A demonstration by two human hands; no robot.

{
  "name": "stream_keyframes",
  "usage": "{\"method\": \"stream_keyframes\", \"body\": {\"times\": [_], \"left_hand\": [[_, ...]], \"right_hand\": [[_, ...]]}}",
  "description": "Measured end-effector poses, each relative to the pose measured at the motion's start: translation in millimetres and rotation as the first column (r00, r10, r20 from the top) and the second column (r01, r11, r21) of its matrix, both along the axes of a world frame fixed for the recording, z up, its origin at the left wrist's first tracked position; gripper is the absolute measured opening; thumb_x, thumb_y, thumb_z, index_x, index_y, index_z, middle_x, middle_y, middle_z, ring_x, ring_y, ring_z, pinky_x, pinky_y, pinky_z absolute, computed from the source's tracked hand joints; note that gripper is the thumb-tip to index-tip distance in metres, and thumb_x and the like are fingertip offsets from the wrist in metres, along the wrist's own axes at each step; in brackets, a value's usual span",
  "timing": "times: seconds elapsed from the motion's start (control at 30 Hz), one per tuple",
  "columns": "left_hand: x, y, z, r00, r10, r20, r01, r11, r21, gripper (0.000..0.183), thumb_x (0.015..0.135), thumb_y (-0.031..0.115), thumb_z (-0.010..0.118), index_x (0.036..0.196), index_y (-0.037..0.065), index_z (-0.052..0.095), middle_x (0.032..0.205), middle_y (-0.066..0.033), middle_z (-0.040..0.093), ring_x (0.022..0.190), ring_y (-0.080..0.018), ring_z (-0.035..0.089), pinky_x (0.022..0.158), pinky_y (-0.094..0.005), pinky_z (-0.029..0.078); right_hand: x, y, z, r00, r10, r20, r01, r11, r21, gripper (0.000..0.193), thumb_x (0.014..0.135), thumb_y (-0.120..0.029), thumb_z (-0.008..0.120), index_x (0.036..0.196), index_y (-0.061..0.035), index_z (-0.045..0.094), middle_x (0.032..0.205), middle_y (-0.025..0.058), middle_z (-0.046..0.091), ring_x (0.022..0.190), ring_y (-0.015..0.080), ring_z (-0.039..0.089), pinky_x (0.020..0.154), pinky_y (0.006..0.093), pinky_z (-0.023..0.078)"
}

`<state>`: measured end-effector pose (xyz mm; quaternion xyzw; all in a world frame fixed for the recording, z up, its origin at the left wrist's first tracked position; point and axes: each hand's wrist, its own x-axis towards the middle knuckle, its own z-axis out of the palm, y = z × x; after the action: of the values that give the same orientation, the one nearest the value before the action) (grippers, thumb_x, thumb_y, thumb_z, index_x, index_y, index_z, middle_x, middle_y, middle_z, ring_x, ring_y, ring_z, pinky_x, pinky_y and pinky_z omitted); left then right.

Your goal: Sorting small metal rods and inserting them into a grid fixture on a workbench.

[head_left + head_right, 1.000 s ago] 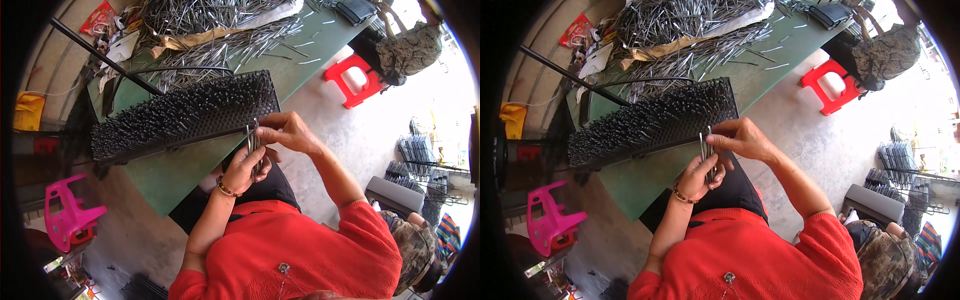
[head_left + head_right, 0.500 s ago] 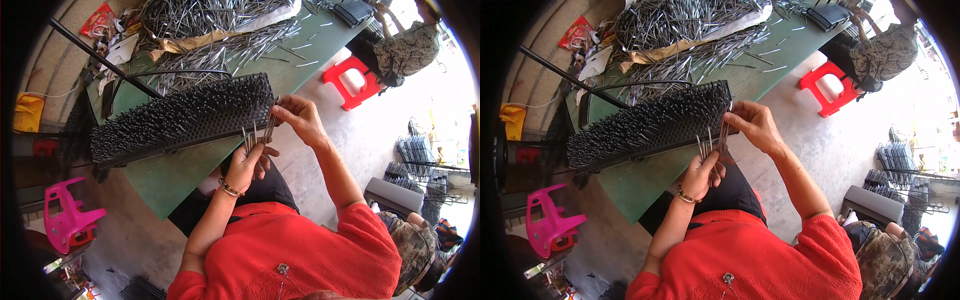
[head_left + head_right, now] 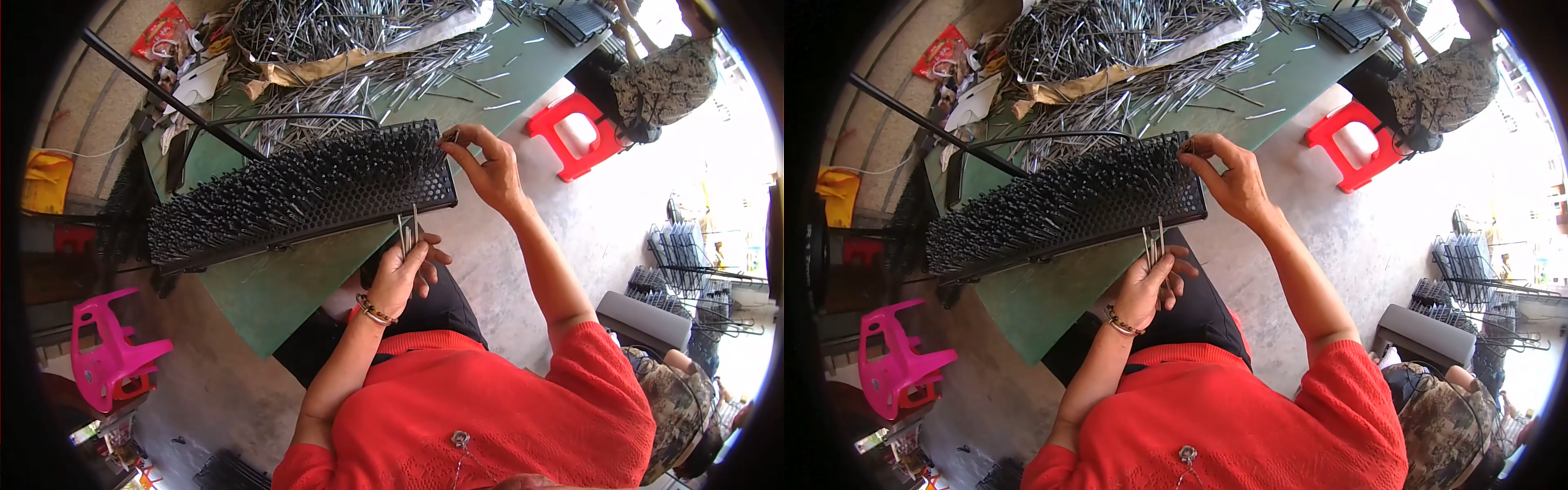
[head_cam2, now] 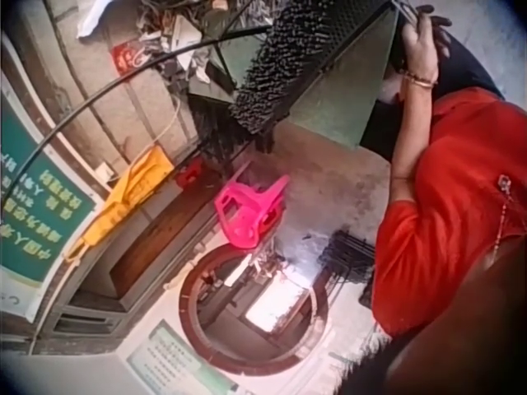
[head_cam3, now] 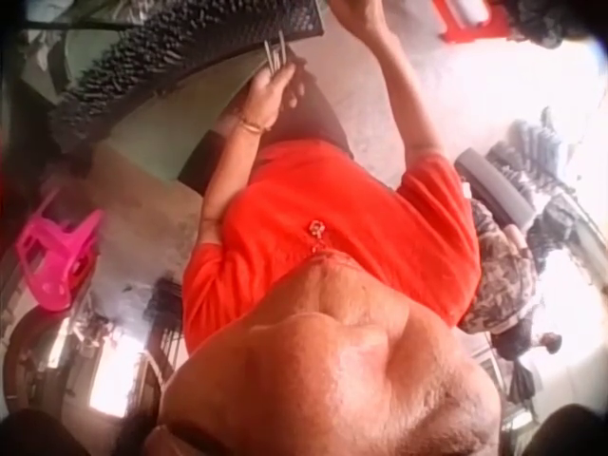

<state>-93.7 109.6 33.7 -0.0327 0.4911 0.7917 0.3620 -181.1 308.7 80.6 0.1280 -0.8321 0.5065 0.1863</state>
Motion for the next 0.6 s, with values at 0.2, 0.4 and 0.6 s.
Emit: {"method": "stream_keyframes", "body": {"times": [0.2,0.4,0.6], "left_hand": [[0,-2,-3,1.000,-0.007,0.004,0.007,1.000,0.010,0.027,0.099,0.025,0.044,0.114,0.004,0.053,0.090,-0.0095,0.065,0.062,-0.0059,0.054,0.041,-0.0170,0.041],[1,-2,-3,1.000,-0.009,0.027,0.008,1.000,0.014,0.027,0.099,0.025,0.044,0.114,0.005,0.053,0.091,-0.0094,0.065,0.062,-0.0054,0.054,0.042,-0.0166,0.041],[1,-3,-4,0.999,-0.017,0.032,0.016,1.000,0.016,0.027,0.099,0.025,0.044,0.114,0.005,0.053,0.091,-0.0089,0.065,0.062,-0.0049,0.053,0.042,-0.0162,0.040]], "right_hand": [[-3,10,-7,0.994,0.103,-0.039,-0.099,0.991,0.090,0.015,0.085,-0.002,0.063,0.100,-0.0007,0.061,0.091,0.0074,0.068,0.085,0.0149,0.064,0.078,0.0285,0.049],[-5,13,2,0.966,0.249,0.069,-0.249,0.968,-0.019,0.013,0.086,0.000,0.061,0.099,-0.0009,0.061,0.093,0.0065,0.066,0.089,0.0155,0.063,0.081,0.0282,0.049],[-6,23,-9,0.955,0.279,0.106,-0.256,0.949,-0.184,0.010,0.090,-0.001,0.057,0.100,0.0013,0.059,0.094,0.0069,0.064,0.092,0.0151,0.060,0.083,0.0290,0.048]]}}
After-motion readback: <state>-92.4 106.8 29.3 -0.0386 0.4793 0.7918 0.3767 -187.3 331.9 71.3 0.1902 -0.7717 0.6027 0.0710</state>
